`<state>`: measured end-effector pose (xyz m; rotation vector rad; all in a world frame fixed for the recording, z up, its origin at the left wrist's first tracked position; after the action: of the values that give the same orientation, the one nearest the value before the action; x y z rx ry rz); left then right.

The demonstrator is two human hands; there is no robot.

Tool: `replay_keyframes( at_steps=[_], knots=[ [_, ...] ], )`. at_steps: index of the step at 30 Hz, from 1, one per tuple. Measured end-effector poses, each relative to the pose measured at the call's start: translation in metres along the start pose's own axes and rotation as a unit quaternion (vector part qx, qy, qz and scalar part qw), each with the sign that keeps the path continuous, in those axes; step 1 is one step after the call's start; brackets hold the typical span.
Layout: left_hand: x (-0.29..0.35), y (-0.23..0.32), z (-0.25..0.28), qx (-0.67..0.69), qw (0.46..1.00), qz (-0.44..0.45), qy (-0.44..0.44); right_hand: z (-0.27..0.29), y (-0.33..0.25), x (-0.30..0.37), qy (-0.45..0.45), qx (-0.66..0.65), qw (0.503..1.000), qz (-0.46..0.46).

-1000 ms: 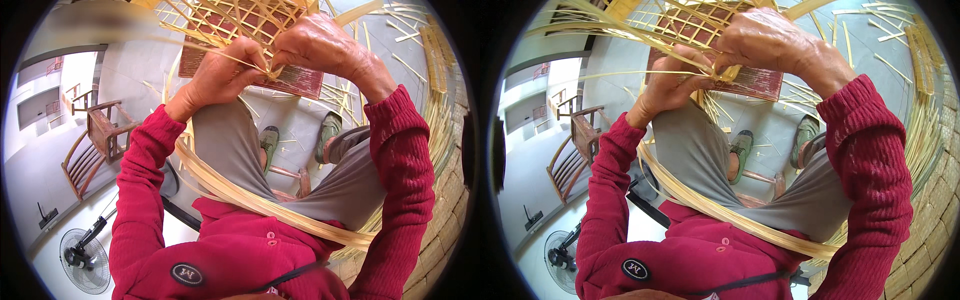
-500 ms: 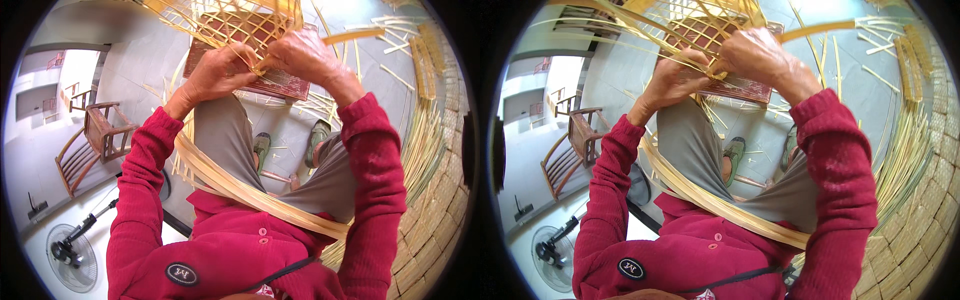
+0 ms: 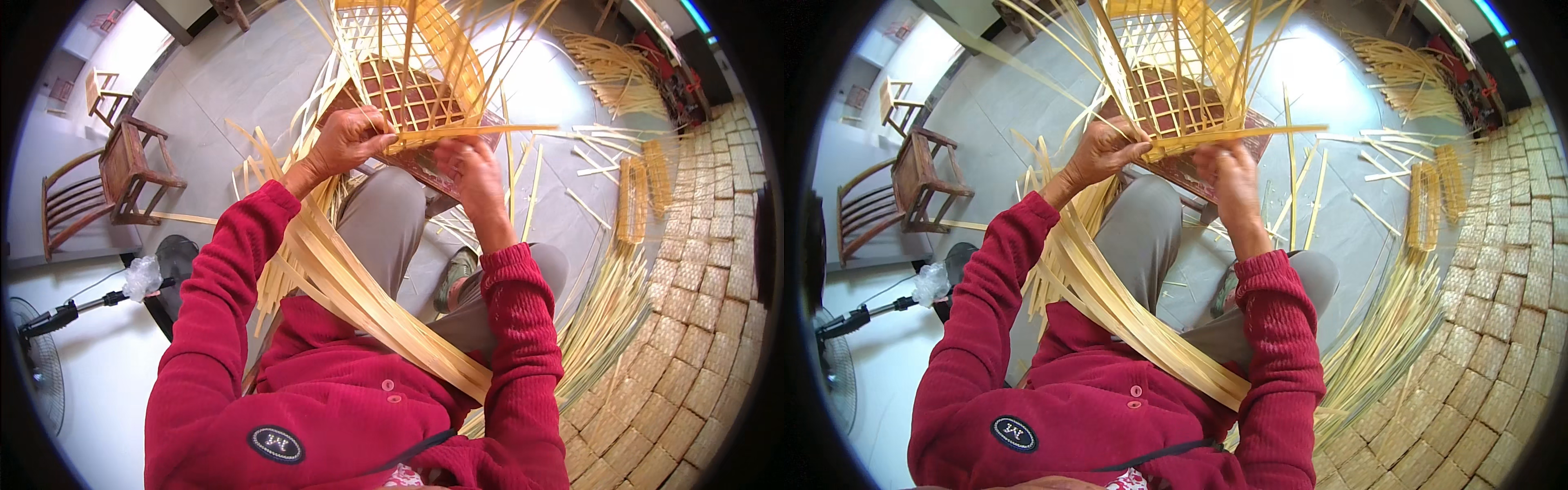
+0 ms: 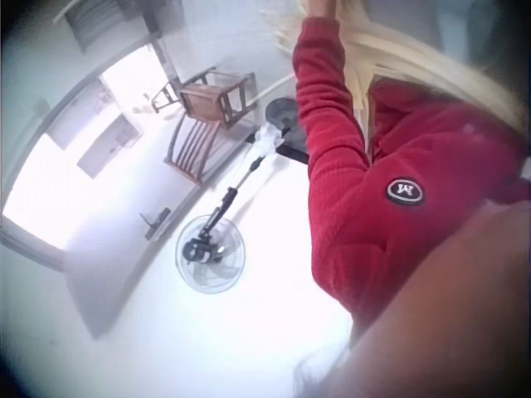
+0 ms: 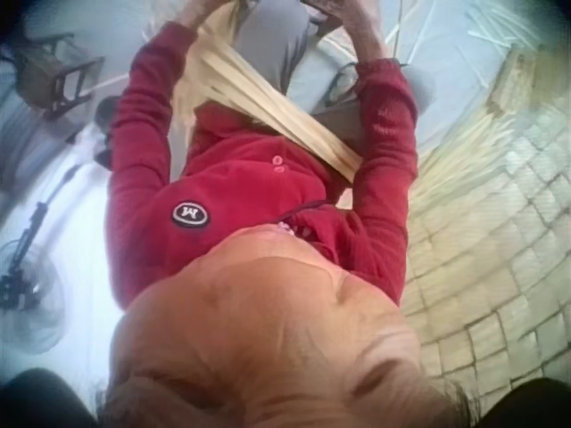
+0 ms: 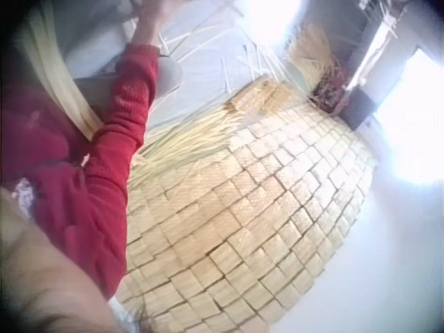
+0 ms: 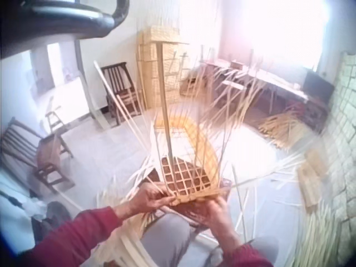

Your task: The person weaves a basket by hand, interlacing thin bamboo strips through a pre-formed frame. They repeatedly pull and tuck the strips to build up the basket walls.

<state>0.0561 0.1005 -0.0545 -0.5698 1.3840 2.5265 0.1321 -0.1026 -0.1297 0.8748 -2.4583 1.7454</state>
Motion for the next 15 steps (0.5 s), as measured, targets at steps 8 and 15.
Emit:
replay_keyframes(
  at_steps=[8, 15],
  knots=[
    [0.004, 0.009, -0.002, 0.029, 0.998, -0.047, 0.035, -0.013, -0.007, -0.007, -0.174, -0.310, 0.935, 0.002],
    [-0.003, 0.011, -0.006, 0.022, 0.998, -0.053, 0.001, -0.090, -0.054, 0.038, -0.210, 0.188, 0.947, 0.154]
  ],
)
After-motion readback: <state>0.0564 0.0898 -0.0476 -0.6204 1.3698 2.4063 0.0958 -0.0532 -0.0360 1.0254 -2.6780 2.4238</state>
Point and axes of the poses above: each hand's wrist, its own x-axis away from the middle knuckle, its own z-axis out of the back of the hand, y = z × x, the point moved 9 cm from there along -x, towards the middle knuckle, and after that the axes turned 1 degree about y, right-handed, at the moved point
